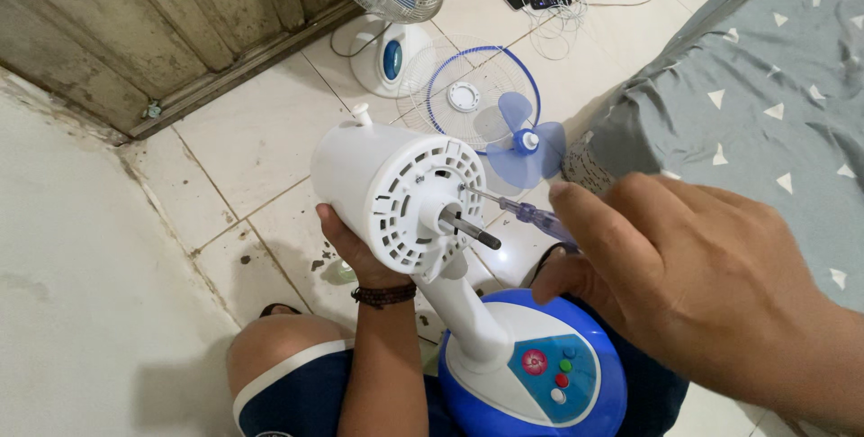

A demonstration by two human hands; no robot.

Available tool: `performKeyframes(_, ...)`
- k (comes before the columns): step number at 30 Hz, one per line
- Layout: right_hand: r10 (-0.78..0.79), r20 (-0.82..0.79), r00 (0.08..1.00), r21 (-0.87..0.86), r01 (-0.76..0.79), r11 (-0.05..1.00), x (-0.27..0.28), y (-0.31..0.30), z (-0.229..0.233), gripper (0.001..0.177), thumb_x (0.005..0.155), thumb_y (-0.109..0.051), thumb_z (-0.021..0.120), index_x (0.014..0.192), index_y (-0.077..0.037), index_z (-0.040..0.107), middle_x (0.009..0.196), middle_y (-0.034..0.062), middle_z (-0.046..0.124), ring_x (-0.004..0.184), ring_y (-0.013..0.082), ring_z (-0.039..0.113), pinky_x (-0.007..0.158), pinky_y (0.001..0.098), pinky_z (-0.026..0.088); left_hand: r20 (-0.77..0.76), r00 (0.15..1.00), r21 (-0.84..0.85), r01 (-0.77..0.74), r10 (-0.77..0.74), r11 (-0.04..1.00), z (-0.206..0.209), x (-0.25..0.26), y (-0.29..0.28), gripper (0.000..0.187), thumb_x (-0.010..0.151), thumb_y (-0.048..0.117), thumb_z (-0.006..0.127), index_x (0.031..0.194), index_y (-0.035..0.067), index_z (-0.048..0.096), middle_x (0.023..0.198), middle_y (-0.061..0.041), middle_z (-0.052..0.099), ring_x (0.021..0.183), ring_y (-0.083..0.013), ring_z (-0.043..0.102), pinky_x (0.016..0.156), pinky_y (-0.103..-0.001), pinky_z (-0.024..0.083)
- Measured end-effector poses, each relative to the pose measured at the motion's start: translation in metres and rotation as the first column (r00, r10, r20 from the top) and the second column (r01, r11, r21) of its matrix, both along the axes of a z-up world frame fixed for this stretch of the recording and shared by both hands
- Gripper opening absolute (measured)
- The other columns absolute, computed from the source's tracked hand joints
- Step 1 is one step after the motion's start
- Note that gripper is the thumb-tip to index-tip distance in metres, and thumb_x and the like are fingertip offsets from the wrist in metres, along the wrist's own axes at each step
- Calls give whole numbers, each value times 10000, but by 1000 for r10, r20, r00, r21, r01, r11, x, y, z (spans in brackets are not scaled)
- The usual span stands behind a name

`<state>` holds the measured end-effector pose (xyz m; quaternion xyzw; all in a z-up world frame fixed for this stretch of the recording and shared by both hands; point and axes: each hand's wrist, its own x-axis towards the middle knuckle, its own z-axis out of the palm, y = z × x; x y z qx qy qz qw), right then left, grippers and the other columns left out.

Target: The person uses a screwdriver to loosen and remove screws from the rear housing of a small white and blue fan. They hold the fan with one hand and turn the screwdriver with the other, then set the screwdriver down and reposition the fan.

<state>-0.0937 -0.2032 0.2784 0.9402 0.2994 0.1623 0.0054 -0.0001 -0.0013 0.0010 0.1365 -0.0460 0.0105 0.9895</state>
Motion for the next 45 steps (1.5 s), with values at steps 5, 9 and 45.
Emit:
performKeyframes(5, -224, 47, 973, -250, 228, 941, -15, 2, -3, 317, 809, -448, 751, 833, -147, 654, 643, 15, 582, 538, 223, 629, 469, 375, 475, -5, 1000, 33, -9, 9, 999, 1, 1, 2, 912, 952, 704, 503, 1562, 34, 399, 1411, -187, 600, 1227, -306, 643, 1030, -466, 574)
performKeyframes(9, -131, 5, 991, -200, 129, 971, -11, 2, -5, 309, 825, -430, 748, 845, -135, 655, 674, 24, 557, 593, 215, 611, 536, 380, 497, -13, 1000, 23, -21, 21, 1000, 2, 1, -1, 897, 968, 700, 514, 1560, 35, 405, 1414, -176, 595, 1231, -300, 634, 1034, -463, 571)
performKeyframes(45, 138, -150, 979, 412, -65, 909, 35, 19, -22, 306, 804, -87, 683, 1089, 16, 642, 1125, 205, 612, 902, 354, 663, 720, 408, 557, -67, 998, -94, 9, -16, 996, -21, 22, -5, 816, 951, 675, 497, 1470, 45, 503, 1354, -151, 636, 1190, -296, 653, 1021, -441, 559)
